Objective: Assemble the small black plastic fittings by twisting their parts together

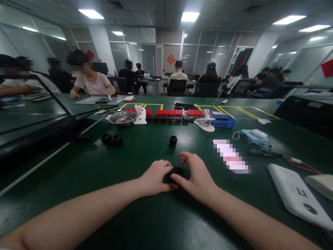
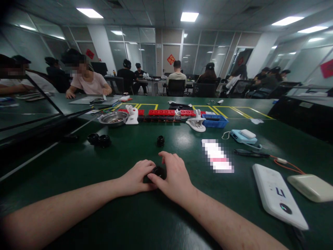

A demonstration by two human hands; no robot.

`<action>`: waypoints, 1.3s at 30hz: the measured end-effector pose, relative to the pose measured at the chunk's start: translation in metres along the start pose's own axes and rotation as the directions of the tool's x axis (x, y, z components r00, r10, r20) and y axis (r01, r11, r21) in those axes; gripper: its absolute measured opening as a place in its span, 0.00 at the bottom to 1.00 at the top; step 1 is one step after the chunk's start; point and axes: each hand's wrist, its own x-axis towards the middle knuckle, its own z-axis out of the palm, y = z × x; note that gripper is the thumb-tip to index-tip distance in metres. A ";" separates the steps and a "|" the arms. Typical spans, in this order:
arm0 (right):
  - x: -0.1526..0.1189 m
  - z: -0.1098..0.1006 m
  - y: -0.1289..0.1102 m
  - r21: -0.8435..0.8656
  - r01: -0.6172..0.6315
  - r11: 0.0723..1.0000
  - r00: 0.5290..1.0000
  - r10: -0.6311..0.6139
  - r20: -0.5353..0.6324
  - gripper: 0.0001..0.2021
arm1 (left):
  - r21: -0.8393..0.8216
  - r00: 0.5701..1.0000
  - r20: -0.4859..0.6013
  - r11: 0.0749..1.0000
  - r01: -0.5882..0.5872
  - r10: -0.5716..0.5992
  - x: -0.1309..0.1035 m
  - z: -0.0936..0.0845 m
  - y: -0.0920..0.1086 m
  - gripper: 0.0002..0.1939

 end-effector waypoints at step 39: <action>-0.002 0.004 0.003 0.154 0.033 0.988 0.991 -0.052 0.122 0.27 | 0.015 1.000 -0.001 0.999 -0.029 0.029 -0.001 0.002 -0.003 0.17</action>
